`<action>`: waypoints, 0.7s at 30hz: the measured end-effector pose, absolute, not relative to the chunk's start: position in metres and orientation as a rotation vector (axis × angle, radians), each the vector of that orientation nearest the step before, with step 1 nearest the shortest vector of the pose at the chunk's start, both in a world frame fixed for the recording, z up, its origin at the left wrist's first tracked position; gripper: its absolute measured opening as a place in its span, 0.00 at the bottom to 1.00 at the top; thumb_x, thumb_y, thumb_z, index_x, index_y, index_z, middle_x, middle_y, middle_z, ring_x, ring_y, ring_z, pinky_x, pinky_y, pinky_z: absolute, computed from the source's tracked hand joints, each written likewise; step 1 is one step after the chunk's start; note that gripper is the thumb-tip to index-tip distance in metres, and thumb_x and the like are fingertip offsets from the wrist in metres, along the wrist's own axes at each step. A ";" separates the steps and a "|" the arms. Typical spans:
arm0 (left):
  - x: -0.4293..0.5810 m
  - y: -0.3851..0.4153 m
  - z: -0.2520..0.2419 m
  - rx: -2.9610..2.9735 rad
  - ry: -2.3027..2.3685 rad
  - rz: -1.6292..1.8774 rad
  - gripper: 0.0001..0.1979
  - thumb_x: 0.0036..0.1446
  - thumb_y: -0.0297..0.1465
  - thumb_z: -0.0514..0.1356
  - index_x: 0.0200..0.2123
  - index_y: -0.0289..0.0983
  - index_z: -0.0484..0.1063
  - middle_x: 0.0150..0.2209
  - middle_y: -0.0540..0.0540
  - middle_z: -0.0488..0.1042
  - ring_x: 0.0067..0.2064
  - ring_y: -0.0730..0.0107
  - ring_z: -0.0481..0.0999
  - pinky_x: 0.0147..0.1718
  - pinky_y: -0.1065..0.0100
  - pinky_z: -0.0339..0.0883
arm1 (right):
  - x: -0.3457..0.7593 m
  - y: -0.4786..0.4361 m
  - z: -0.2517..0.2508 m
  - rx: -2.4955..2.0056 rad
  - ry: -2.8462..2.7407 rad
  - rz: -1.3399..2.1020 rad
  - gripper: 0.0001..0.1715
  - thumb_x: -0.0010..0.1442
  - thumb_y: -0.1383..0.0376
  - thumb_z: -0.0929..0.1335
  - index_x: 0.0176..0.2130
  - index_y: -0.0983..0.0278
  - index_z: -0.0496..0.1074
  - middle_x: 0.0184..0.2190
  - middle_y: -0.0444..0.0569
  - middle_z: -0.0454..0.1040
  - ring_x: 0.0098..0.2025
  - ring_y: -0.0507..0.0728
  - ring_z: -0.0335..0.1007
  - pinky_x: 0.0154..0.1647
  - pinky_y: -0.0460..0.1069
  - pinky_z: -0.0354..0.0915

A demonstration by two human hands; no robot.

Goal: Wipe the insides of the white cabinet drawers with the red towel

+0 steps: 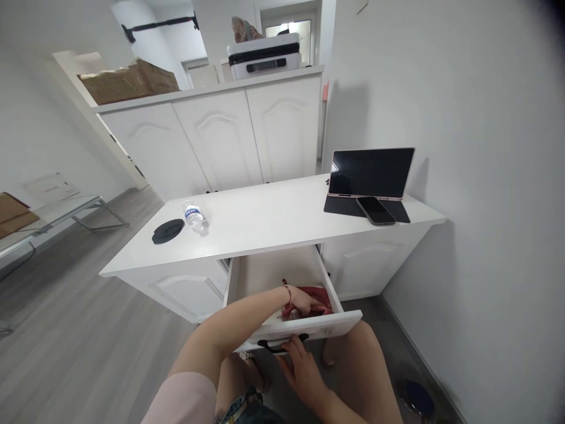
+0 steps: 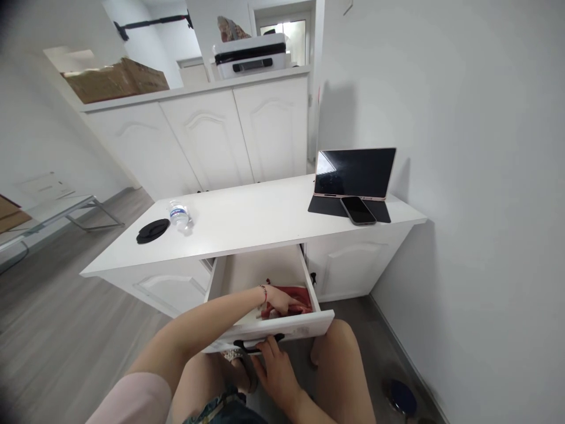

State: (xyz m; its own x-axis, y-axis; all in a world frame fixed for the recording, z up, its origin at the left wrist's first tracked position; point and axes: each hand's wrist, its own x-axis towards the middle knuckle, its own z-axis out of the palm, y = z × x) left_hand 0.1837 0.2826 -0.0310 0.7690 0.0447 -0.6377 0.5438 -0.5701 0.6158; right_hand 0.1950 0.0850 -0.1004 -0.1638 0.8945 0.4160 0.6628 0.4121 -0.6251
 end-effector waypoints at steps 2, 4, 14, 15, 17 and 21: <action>0.175 0.286 -0.022 2.096 0.511 -0.608 0.34 0.37 0.23 0.56 0.54 0.39 0.67 0.50 0.47 0.72 0.51 0.55 0.71 0.48 0.59 0.68 | 0.195 0.085 -0.099 -1.336 -1.910 0.398 0.08 0.62 0.67 0.62 0.43 0.62 0.67 0.38 0.51 0.71 0.34 0.57 0.73 0.29 0.49 0.68; 0.161 0.290 -0.008 2.086 0.628 -0.540 0.29 0.40 0.23 0.54 0.50 0.36 0.69 0.48 0.45 0.74 0.51 0.55 0.71 0.49 0.58 0.67 | 0.195 0.084 -0.099 -1.346 -1.913 0.402 0.08 0.63 0.67 0.61 0.43 0.63 0.66 0.39 0.51 0.71 0.33 0.57 0.72 0.28 0.49 0.67; 0.050 0.241 0.102 1.168 0.950 0.604 0.27 0.37 0.23 0.57 0.46 0.36 0.70 0.36 0.48 0.78 0.36 0.64 0.77 0.33 0.67 0.69 | 0.197 0.083 -0.092 -1.360 -1.881 0.439 0.08 0.64 0.63 0.61 0.43 0.62 0.66 0.40 0.51 0.69 0.33 0.57 0.72 0.30 0.49 0.67; 0.038 0.227 0.110 1.067 0.951 0.713 0.27 0.37 0.23 0.57 0.46 0.36 0.70 0.36 0.48 0.78 0.36 0.64 0.77 0.34 0.67 0.70 | 0.197 0.082 -0.090 -1.364 -1.877 0.450 0.08 0.64 0.62 0.61 0.43 0.62 0.66 0.40 0.51 0.69 0.34 0.57 0.72 0.30 0.50 0.67; 0.014 0.197 0.121 0.912 0.986 0.974 0.22 0.37 0.24 0.58 0.41 0.34 0.72 0.33 0.48 0.78 0.33 0.66 0.77 0.34 0.67 0.70 | 0.196 0.082 -0.088 -1.360 -1.874 0.466 0.09 0.64 0.62 0.61 0.43 0.62 0.66 0.40 0.51 0.69 0.35 0.57 0.72 0.31 0.50 0.68; -0.027 0.133 0.130 0.749 1.194 1.252 0.19 0.42 0.33 0.66 0.40 0.34 0.73 0.35 0.44 0.79 0.35 0.61 0.78 0.36 0.61 0.72 | 0.196 0.081 -0.088 -1.352 -1.864 0.437 0.10 0.65 0.61 0.60 0.43 0.62 0.65 0.40 0.52 0.69 0.36 0.58 0.72 0.33 0.51 0.69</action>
